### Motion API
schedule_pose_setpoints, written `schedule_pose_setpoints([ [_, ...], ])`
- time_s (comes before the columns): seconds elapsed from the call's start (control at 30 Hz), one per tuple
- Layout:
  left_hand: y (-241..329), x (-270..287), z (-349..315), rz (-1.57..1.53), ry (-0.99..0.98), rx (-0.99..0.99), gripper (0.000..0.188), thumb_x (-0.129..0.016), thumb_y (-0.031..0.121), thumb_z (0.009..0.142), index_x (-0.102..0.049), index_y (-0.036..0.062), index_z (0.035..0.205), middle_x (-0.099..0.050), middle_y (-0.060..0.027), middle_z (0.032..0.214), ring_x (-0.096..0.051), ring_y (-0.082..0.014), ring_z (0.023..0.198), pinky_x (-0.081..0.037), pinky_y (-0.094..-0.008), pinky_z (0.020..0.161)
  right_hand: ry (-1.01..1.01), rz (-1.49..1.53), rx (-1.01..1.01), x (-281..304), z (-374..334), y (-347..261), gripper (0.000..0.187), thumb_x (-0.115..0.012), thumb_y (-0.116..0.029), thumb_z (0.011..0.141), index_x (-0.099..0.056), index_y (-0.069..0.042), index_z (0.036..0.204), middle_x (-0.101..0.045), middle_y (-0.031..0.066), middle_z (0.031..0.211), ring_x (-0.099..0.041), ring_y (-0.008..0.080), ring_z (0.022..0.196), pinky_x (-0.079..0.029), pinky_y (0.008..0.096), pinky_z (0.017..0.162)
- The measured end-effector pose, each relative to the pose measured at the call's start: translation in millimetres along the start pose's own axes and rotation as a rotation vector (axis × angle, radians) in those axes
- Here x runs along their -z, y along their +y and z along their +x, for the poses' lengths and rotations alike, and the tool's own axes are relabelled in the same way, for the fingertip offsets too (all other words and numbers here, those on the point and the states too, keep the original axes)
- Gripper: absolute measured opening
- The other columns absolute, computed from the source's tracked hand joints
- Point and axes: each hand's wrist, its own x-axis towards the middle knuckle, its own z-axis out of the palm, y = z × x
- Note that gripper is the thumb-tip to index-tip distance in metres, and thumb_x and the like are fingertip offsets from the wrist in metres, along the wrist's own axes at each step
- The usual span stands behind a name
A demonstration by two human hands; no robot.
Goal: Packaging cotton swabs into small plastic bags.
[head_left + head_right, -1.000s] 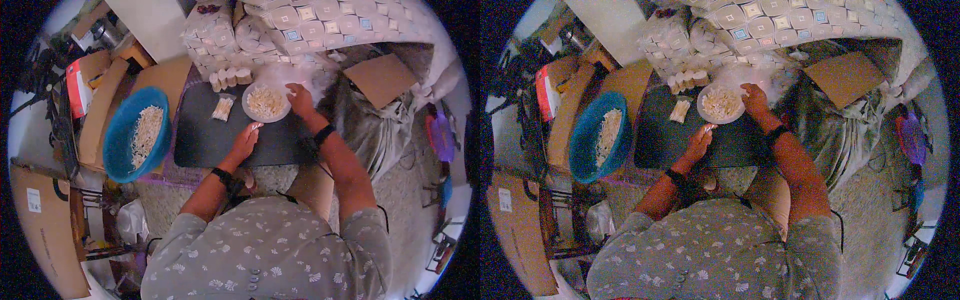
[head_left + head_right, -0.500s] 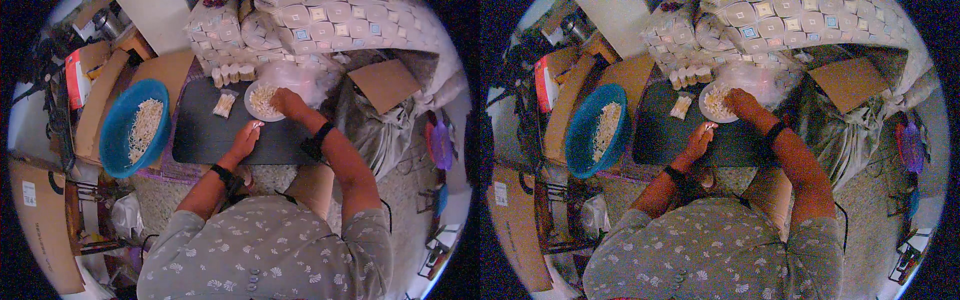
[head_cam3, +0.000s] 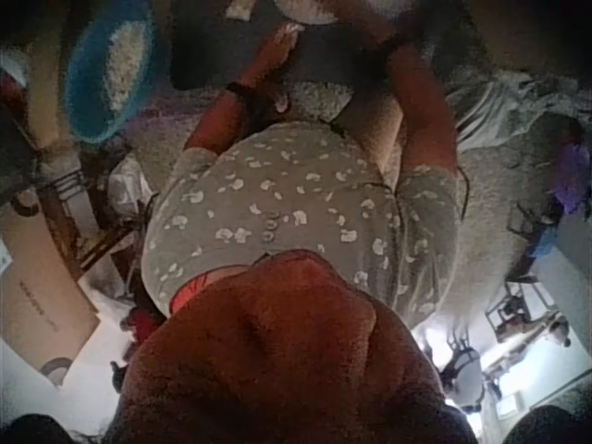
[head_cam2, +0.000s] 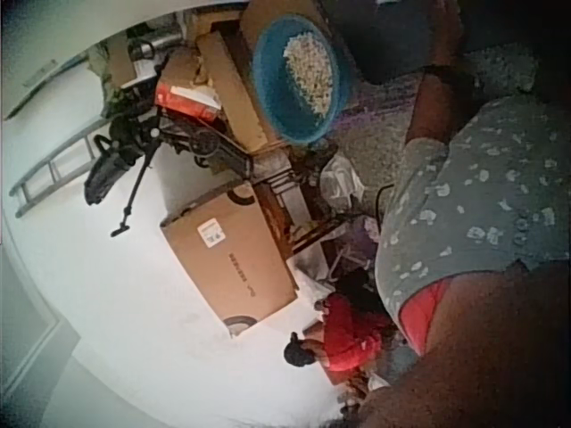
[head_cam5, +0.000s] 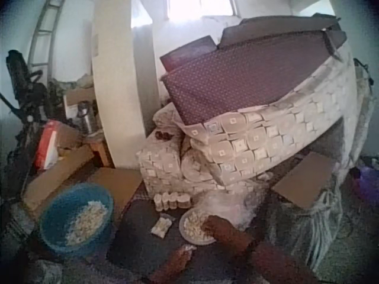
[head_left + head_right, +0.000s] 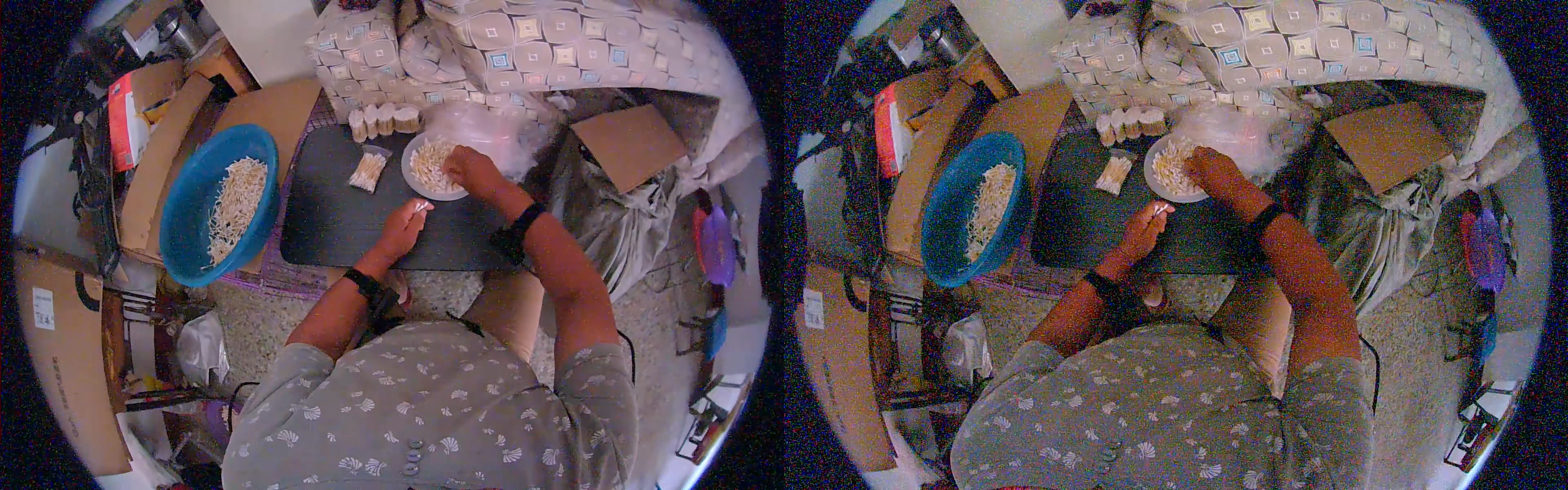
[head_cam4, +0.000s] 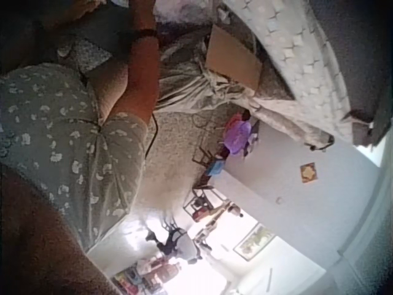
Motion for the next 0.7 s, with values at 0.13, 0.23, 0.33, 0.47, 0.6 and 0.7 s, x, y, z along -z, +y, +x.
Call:
schedule_pose_setpoints([
  [0.13,0.7,0.8,-1.9,0.016,0.007,0.01,0.019,-0.047,0.013,0.093,-0.058,0.0036,0.104,-0.051,-0.0008,0.068,-0.047,-0.0101,0.06,-0.041,-0.0265,0.058,-0.056,0.105,-0.063,19.2,6.7,-15.2,0.017,-0.056,-0.019,0.082,-0.058,-0.008,0.096,-0.057,0.0177,0.094,-0.055,0.0404,0.09,-0.047,0.0465,0.076],
  [0.23,-5.8,1.5,-2.6,0.016,0.013,0.048,0.018,-0.046,0.014,0.093,-0.057,0.003,0.103,-0.05,-0.0002,0.067,-0.047,-0.0101,0.059,-0.04,-0.0259,0.057,0.139,0.259,-0.092,27.9,10.5,-28.4,0.012,-0.057,-0.013,0.083,-0.057,-0.007,0.093,-0.059,0.0157,0.09,-0.059,0.0344,0.084,-0.049,0.0422,0.073],
  [0.33,-10.5,0.1,-0.6,-0.042,0.003,0.035,0.017,-0.046,0.014,0.094,-0.056,0.003,0.102,-0.051,-0.0009,0.068,-0.048,-0.0098,0.061,-0.04,-0.0254,0.058,0.217,0.51,-0.274,28.9,2.1,-29.1,0.01,-0.059,-0.006,0.084,-0.054,-0.004,0.093,-0.063,0.0077,0.093,-0.059,0.0144,0.075,-0.048,0.0278,0.067],
  [0.47,-11.0,-3.7,-1.8,-0.033,0.036,-0.003,0.018,-0.046,0.017,0.095,-0.057,0.0033,0.101,-0.054,-0.002,0.073,-0.05,-0.0128,0.065,-0.044,-0.0284,0.063,0.355,0.938,-0.381,21.7,-24.6,-38.5,0.01,-0.059,-0.008,0.086,-0.053,-0.004,0.094,-0.064,0.0077,0.089,-0.059,0.0141,0.074,-0.049,0.028,0.065],
  [0.6,-15.0,-5.3,-2.7,-0.025,0.064,-0.076,0.015,-0.055,0.017,0.091,-0.055,0.0047,0.1,-0.058,-0.0036,0.08,-0.052,-0.0127,0.071,-0.043,-0.0274,0.067,0.38,1.221,-0.486,11.2,-63.6,-69.0,0.007,-0.057,-0.008,0.089,-0.053,-0.006,0.093,-0.065,0.0083,0.091,-0.059,0.0129,0.076,-0.049,0.0259,0.066],
  [0.7,-10.6,-4.6,-1.1,0.054,0.036,0.037,0.018,-0.061,0.019,0.087,-0.056,0.0055,0.098,-0.06,-0.0043,0.083,-0.055,-0.0125,0.075,-0.045,-0.0283,0.068,0.409,1.266,-0.527,-4.6,-84.5,-78.7,0.007,-0.058,-0.01,0.09,-0.053,-0.006,0.093,-0.065,0.0078,0.092,-0.059,0.0124,0.076,-0.049,0.0259,0.066],
])
